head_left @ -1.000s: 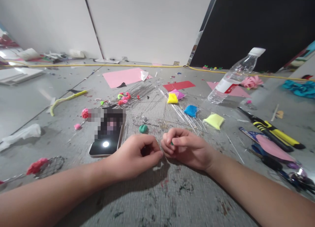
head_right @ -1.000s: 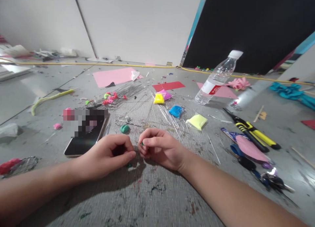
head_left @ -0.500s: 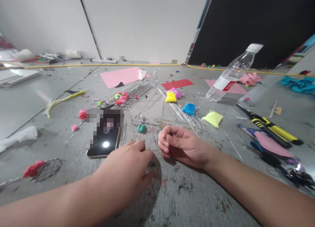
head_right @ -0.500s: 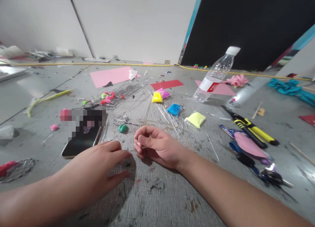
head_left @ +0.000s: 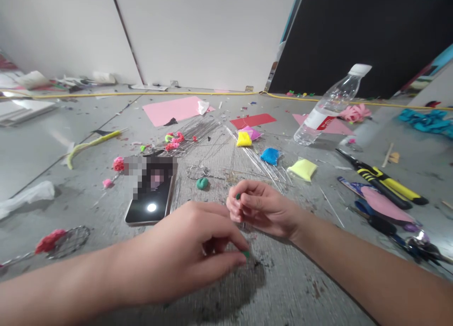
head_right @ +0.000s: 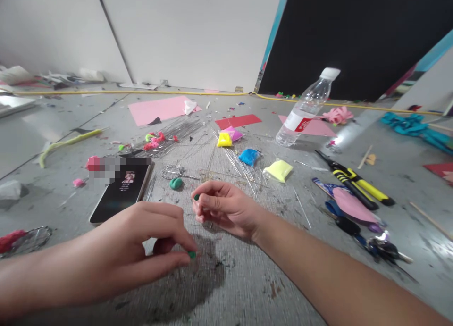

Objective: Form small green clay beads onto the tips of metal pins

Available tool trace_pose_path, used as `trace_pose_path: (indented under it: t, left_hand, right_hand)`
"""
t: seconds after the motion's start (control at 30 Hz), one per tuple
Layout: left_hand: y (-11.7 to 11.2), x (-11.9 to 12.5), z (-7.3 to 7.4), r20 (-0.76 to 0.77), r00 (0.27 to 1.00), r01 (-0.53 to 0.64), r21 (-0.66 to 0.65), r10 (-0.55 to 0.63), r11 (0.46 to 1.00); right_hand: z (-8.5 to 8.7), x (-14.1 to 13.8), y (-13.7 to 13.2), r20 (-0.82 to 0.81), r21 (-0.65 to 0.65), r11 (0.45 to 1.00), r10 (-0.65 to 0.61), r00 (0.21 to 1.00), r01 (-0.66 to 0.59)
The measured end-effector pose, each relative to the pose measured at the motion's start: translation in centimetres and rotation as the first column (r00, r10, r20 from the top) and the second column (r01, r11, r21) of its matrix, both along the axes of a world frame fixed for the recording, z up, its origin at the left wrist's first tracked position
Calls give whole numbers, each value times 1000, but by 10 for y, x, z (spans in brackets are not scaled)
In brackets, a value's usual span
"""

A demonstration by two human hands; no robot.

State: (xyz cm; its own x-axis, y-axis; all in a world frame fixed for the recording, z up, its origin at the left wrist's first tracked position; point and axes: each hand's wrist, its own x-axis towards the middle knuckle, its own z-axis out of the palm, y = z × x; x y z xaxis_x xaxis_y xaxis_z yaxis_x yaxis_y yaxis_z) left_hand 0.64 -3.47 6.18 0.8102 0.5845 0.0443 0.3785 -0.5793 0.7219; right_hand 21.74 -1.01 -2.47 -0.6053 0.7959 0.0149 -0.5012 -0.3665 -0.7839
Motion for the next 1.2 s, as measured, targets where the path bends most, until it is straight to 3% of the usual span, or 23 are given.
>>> trace_pose_path:
  t: [0.07,0.17,0.2,0.27,0.37,0.67,0.8,1.07,1.2]
  left_hand:
    - [2,1,0,79,995,68,-204,-53,977]
    - [5,3,-19,222,975,77,-357,4,931]
    - [6,3,-27,287,953,15,-360,95,933]
    - [6,5,-43,426,841,-211,-308,333,928]
    - [7,5,-54,500,746,-372,-235,440,898]
    - [14,4,-57,525,707,-404,-251,474,880]
    - [14,5,-58,525,696,-387,-301,490,872]
    - [13,7,-53,506,708,-289,-430,493,855]
    - [14,7,-54,516,694,-281,-448,502,849]
  right_hand:
    - [1,1,-1,1,-6,1000,-4,1000,4]
    - [2,1,-1,6,-1,1000,-20,1000,20]
    - [3,0,-1,10,6,1000,-30,1000,30]
    - [4,-1,0,22,31,998,-53,998,52]
    - [5,-2,2,26,67,993,-102,994,100]
    - [-1,-2,2,54,181,971,-171,984,159]
    - [-1,-2,0,59,175,971,-178,982,165]
    - [2,-4,-6,58,106,992,-70,996,63]
    - [3,-8,-8,45,74,989,-133,990,130]
